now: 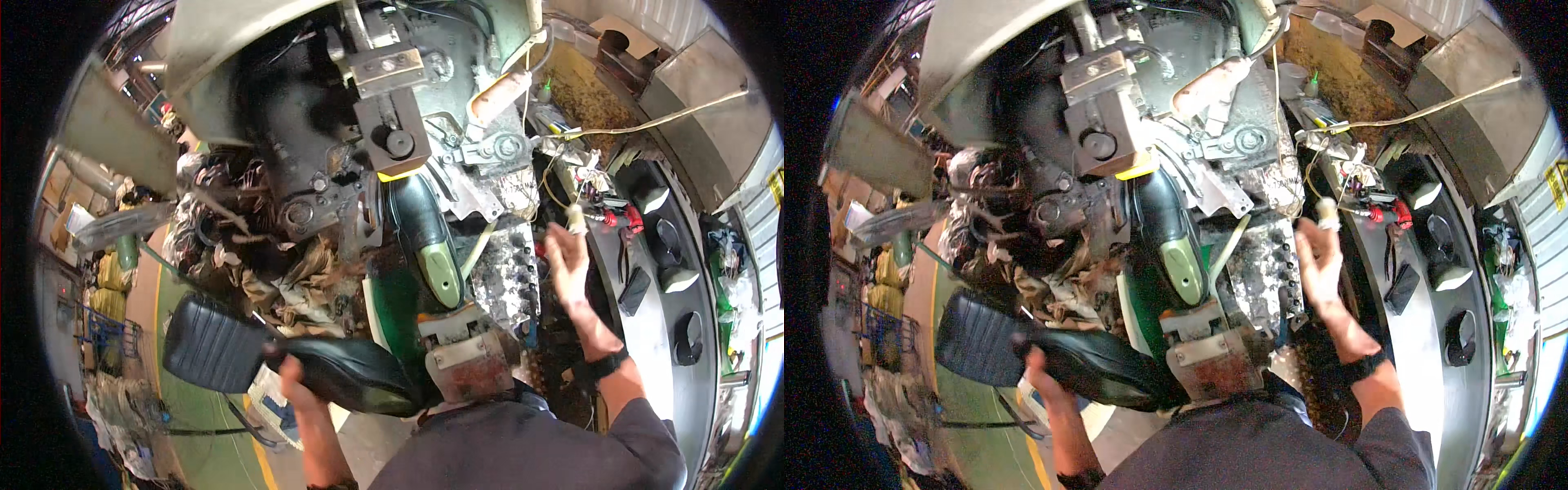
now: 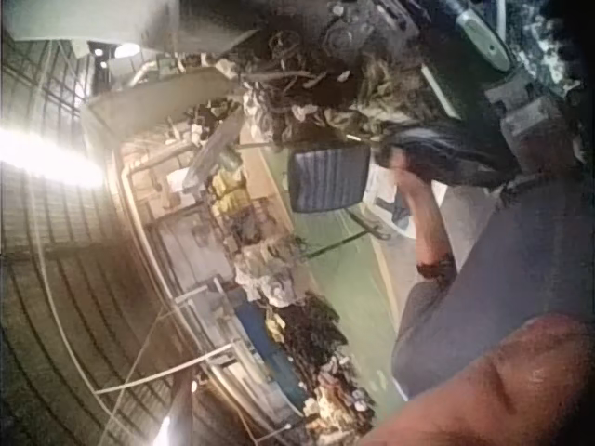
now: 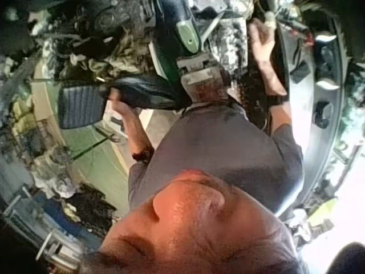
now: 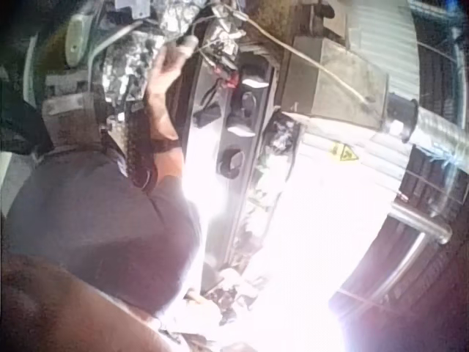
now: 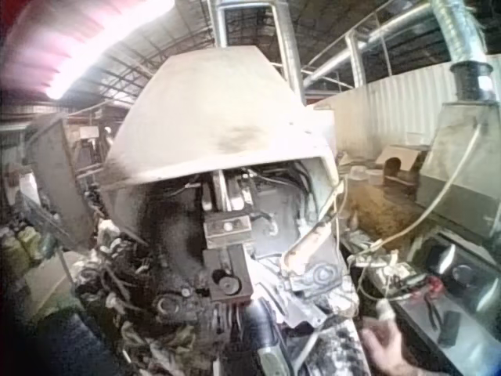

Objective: Operating an industrial lasting machine to shape shoe uppers and attach components.

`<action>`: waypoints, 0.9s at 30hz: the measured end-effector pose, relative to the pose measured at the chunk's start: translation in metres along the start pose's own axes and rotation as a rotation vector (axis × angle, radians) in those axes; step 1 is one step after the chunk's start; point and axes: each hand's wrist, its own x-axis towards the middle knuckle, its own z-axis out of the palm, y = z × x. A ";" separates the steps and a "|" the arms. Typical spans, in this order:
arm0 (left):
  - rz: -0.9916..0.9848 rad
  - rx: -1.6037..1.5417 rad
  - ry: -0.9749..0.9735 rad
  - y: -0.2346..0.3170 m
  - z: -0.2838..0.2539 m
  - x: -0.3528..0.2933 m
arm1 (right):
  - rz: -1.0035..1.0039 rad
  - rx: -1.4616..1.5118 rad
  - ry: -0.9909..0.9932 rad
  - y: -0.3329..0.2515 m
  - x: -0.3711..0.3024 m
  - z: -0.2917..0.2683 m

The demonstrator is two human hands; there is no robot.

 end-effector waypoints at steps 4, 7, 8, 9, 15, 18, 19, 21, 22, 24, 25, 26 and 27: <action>0.004 -0.236 -0.212 0.037 0.059 0.034 | -0.485 -0.131 -0.847 -0.087 -0.086 0.040; -0.067 -0.069 -0.098 0.028 0.129 0.031 | -0.681 -0.086 -0.803 -0.110 -0.134 0.061; -0.079 -0.090 -0.151 0.020 0.152 0.026 | -0.641 -0.095 -0.676 -0.112 -0.143 0.057; -0.107 -0.067 -0.156 0.013 0.173 0.020 | -0.505 -0.124 -0.582 -0.112 -0.152 0.052; -0.294 -0.012 -0.342 -0.036 0.268 -0.029 | -0.395 -0.077 -0.154 -0.102 -0.208 -0.017; -0.351 -0.034 -0.483 -0.064 0.307 -0.061 | -0.490 -0.098 -0.026 -0.100 -0.228 -0.060; -0.374 -0.029 -0.523 -0.073 0.319 -0.072 | -0.570 -0.230 -0.027 -0.101 -0.234 -0.077; -0.456 0.023 -0.575 -0.092 0.343 -0.094 | -0.613 -0.233 0.117 -0.100 -0.245 -0.100; -0.494 0.049 -0.609 -0.103 0.356 -0.104 | -0.602 -0.243 0.198 -0.100 -0.253 -0.112; -0.530 0.020 -0.627 -0.128 0.379 -0.133 | -0.572 -0.245 0.280 -0.098 -0.269 -0.141; -0.608 0.053 -0.664 -0.142 0.390 -0.144 | -0.461 -0.298 0.295 -0.097 -0.283 -0.158; -0.709 0.105 -0.624 -0.159 0.405 -0.157 | -0.352 -0.345 0.304 -0.094 -0.296 -0.177; -0.787 0.075 -0.666 -0.173 0.416 -0.173 | -0.296 -0.412 0.327 -0.088 -0.304 -0.194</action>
